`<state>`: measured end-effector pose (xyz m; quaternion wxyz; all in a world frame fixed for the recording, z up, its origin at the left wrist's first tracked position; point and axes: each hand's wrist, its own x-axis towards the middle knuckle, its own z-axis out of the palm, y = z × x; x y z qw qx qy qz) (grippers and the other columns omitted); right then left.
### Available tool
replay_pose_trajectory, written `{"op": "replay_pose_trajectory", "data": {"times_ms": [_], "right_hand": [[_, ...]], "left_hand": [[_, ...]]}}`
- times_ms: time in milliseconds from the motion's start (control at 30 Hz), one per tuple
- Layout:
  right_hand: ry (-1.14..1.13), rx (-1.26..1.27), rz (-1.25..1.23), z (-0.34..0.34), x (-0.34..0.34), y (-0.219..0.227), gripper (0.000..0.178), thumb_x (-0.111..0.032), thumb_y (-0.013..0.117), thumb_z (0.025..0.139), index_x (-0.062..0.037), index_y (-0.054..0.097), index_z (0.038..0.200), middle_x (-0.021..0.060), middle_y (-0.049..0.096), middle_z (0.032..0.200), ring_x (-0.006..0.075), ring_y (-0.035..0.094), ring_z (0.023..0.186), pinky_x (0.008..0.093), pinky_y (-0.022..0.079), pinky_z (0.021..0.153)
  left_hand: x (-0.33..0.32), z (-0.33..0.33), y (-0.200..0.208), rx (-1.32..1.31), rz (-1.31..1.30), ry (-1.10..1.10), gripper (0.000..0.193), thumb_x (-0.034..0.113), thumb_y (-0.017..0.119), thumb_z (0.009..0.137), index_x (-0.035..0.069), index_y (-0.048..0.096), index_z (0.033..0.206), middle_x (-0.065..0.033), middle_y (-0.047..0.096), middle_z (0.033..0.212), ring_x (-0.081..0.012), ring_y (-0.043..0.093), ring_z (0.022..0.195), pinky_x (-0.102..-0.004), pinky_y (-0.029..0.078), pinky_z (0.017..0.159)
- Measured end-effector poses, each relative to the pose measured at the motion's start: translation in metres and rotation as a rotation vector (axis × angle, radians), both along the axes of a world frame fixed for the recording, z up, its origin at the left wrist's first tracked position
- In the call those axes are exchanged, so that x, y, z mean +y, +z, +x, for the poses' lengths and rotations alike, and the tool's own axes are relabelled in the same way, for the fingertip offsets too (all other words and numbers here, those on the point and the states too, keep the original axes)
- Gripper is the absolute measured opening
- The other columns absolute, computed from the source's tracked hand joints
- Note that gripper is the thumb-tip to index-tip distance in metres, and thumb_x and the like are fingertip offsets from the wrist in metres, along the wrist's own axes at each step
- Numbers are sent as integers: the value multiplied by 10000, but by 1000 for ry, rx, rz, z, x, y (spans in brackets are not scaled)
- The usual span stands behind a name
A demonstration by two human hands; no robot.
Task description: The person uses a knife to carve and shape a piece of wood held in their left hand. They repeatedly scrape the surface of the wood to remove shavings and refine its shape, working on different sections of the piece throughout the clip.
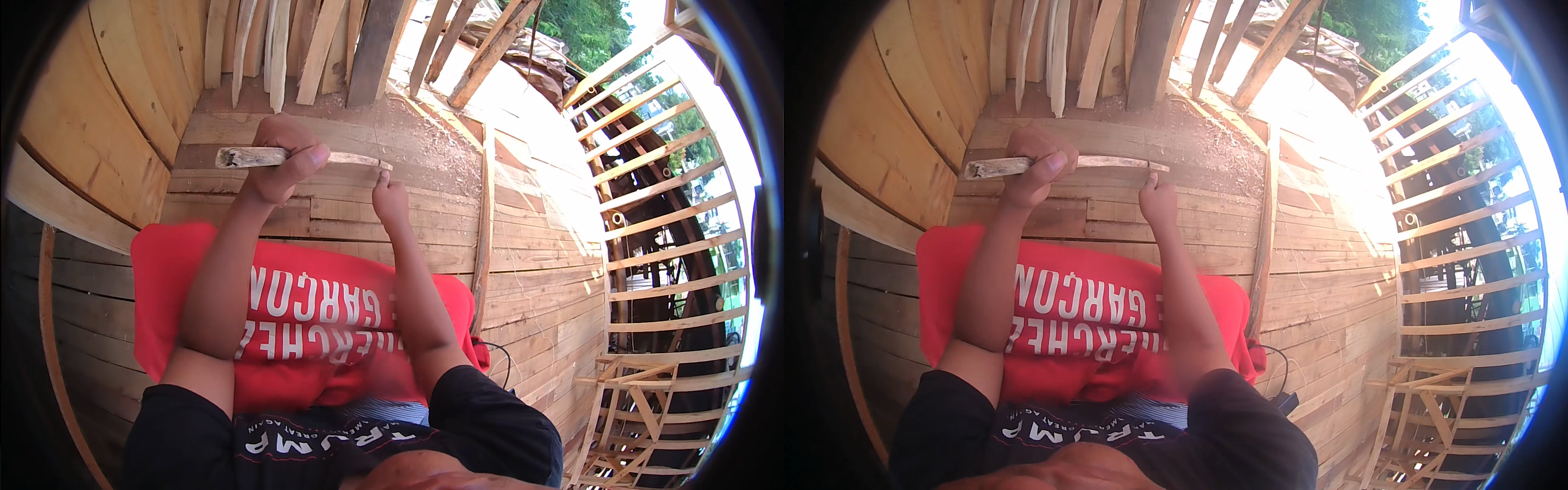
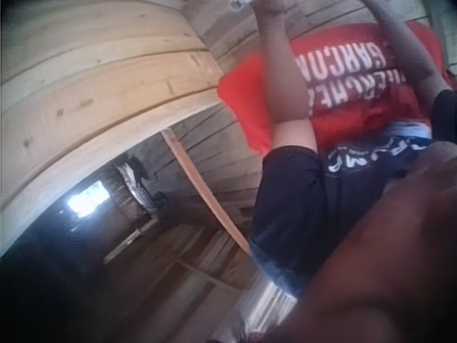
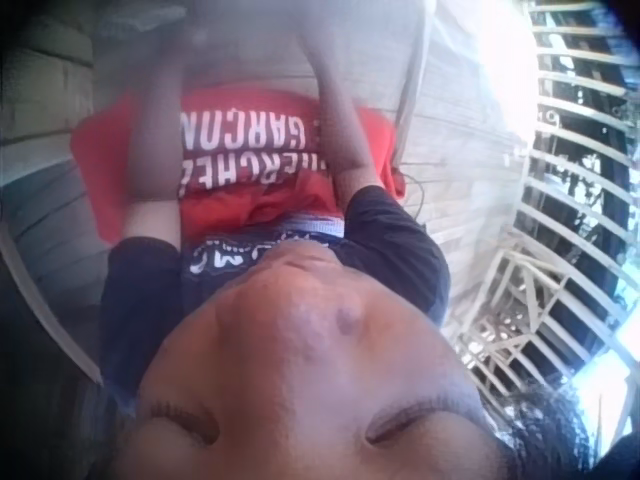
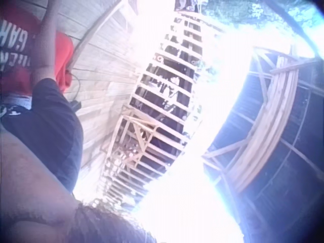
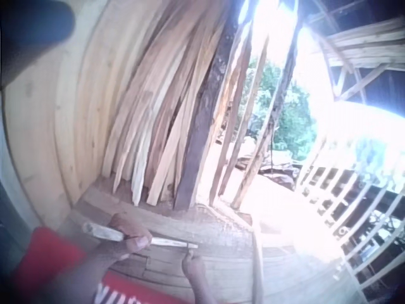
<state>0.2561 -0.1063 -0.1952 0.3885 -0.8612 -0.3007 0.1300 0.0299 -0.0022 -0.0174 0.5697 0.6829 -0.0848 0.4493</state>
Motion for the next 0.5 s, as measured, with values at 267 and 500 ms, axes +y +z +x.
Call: {"op": "replay_pose_trajectory", "data": {"times_ms": [267,500], "right_hand": [[-274,245,-52,59,-18,-79,596,-370,365,1034,83,614,737,316,569,657,468,613,667,553,433,643],[243,-81,214,-36,9,38,567,-360,407,1029,66,594,705,284,559,621,417,606,607,516,431,597]], "left_hand": [[-24,19,5,-50,-150,95,464,123,611,824,40,271,519,-7,257,461,-114,240,422,-327,207,436],[-21,16,-7,-175,-322,258,433,50,495,933,92,261,570,21,261,512,-108,189,475,-320,201,492]]}}
